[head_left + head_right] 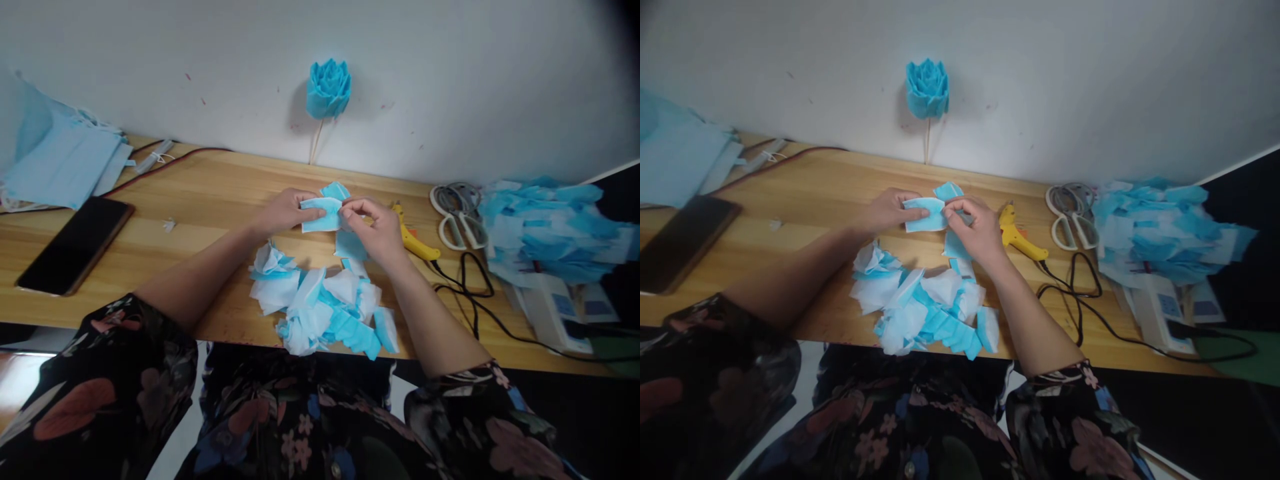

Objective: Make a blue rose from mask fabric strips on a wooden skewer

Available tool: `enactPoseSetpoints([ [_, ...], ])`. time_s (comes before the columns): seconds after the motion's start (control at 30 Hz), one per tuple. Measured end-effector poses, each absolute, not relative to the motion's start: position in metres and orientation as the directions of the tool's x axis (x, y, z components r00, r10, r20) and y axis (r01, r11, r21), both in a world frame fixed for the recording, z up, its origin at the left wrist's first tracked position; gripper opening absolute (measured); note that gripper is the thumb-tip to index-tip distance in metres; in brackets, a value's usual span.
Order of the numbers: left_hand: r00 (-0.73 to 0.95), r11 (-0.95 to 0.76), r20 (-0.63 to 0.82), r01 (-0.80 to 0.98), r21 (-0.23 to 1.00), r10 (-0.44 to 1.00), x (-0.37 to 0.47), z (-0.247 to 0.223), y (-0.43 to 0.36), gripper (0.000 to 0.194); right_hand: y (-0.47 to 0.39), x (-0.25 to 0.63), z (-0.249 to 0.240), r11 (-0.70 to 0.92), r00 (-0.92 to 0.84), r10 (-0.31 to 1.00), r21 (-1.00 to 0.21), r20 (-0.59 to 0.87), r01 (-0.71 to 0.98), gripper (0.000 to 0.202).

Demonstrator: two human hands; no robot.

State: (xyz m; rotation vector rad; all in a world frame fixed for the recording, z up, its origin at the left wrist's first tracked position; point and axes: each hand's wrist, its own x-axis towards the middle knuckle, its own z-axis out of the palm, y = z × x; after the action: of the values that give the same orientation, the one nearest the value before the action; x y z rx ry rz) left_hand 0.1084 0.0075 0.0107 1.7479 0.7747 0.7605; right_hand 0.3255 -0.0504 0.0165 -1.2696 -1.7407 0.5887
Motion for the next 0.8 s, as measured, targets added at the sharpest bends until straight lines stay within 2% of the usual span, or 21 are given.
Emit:
enactPoseSetpoints([
  [0.6,0.641,-0.251,0.086,0.17,0.953,0.762,0.1093,0.01,0.0054,0.042,-0.0489,0.3235,0.012,0.385,-0.106,0.912,-0.735,0.396,0.558,0.012],
  [0.8,0.654,-0.242,0.097,0.135,0.961,0.751,0.1097,0.0124,0.005,0.042,-0.049,0.3278,0.0162,0.427,-0.163,0.889,-0.643,0.428,0.636,0.01],
])
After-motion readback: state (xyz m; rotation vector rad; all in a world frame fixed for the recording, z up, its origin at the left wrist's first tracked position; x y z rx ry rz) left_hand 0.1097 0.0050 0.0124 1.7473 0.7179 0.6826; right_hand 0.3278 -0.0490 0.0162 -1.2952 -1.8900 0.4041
